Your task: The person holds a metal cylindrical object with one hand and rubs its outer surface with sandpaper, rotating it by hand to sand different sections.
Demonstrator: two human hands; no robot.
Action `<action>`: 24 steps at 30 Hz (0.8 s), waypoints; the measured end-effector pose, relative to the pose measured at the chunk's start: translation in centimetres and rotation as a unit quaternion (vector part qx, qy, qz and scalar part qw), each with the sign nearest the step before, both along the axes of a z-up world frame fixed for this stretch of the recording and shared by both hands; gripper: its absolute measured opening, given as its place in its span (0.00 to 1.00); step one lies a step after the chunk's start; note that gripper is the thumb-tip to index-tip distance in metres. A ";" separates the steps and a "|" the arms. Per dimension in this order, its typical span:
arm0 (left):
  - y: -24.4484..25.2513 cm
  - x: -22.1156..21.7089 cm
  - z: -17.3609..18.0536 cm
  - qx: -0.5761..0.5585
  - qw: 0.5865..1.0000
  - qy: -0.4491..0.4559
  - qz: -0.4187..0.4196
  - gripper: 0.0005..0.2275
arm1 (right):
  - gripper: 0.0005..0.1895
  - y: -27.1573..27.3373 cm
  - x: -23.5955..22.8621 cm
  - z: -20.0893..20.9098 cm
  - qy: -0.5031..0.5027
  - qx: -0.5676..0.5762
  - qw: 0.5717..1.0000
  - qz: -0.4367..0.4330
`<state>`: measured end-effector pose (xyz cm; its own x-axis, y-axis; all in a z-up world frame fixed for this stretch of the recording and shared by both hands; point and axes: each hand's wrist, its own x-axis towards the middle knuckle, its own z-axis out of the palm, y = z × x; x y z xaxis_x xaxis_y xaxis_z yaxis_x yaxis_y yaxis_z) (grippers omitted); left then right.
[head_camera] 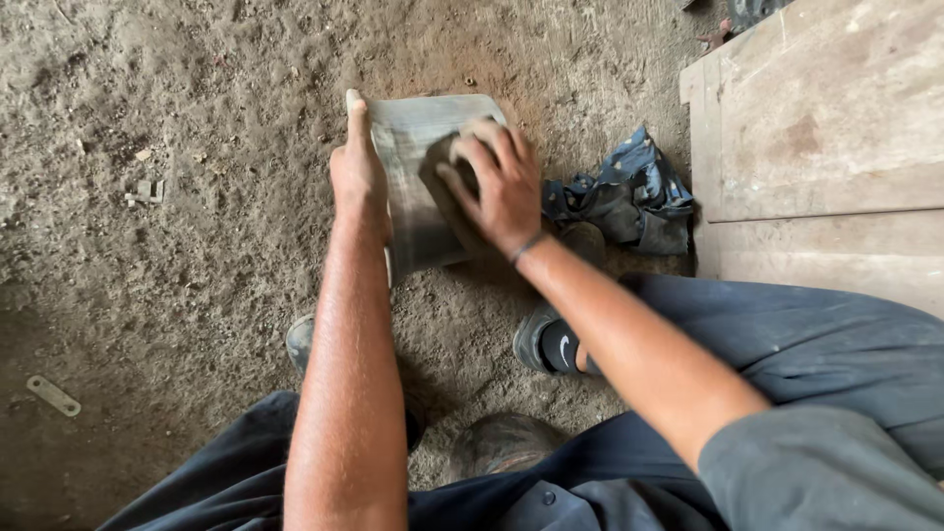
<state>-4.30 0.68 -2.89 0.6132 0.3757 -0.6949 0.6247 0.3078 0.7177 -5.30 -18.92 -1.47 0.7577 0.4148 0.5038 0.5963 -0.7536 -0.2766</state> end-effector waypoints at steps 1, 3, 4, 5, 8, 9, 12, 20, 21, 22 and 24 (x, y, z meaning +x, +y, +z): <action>-0.3 -0.5 -0.1 0.001 1.000 0.002 0.001 0.44 | 0.19 0.4 0.9 0.0 0.002 0.001 1.000 0.001; -0.6 -1.2 -0.3 0.028 0.998 -0.051 0.016 0.42 | 0.18 1.6 3.0 0.0 0.000 -0.050 0.999 0.008; -0.6 -1.5 -0.6 0.029 0.998 -0.048 0.017 0.42 | 0.18 2.2 4.6 0.1 0.003 -0.049 0.999 0.009; -0.7 -1.9 -0.8 0.038 0.998 -0.045 0.022 0.39 | 0.20 2.9 6.4 0.2 0.150 -0.070 0.986 -0.021; -0.6 -1.4 -1.3 0.059 0.997 -0.038 0.023 0.35 | 0.23 4.2 8.3 0.3 0.319 -0.119 0.939 -0.055; -0.5 -1.3 -1.7 0.067 0.997 -0.029 0.023 0.35 | 0.25 4.4 8.4 0.1 0.348 -0.154 0.923 -0.057; -0.2 0.2 -2.4 0.048 0.997 -0.019 0.055 0.29 | 0.26 4.1 2.4 -1.1 0.030 -0.111 0.993 -0.019; -0.5 -0.8 -2.1 0.043 0.997 -0.046 0.041 0.33 | 0.31 4.3 3.9 -0.2 0.141 -0.155 0.978 0.006; -0.6 -1.0 -1.9 0.035 0.998 -0.032 0.050 0.32 | 0.31 4.9 6.7 0.2 0.265 -0.188 0.946 -0.015; -0.7 -0.8 -1.5 0.035 0.998 -0.035 0.049 0.32 | 0.32 5.5 8.9 0.8 0.380 -0.216 0.899 -0.034; -0.9 -1.0 -1.0 0.030 0.994 -0.082 0.062 0.34 | 0.31 5.5 8.9 1.2 0.378 -0.224 0.898 -0.025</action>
<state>-5.28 -0.25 -3.90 0.6625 0.4930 -0.5640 0.4578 0.3295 0.8258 3.55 -13.46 -0.31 0.8363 0.4037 -0.3711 0.3285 -0.9107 -0.2503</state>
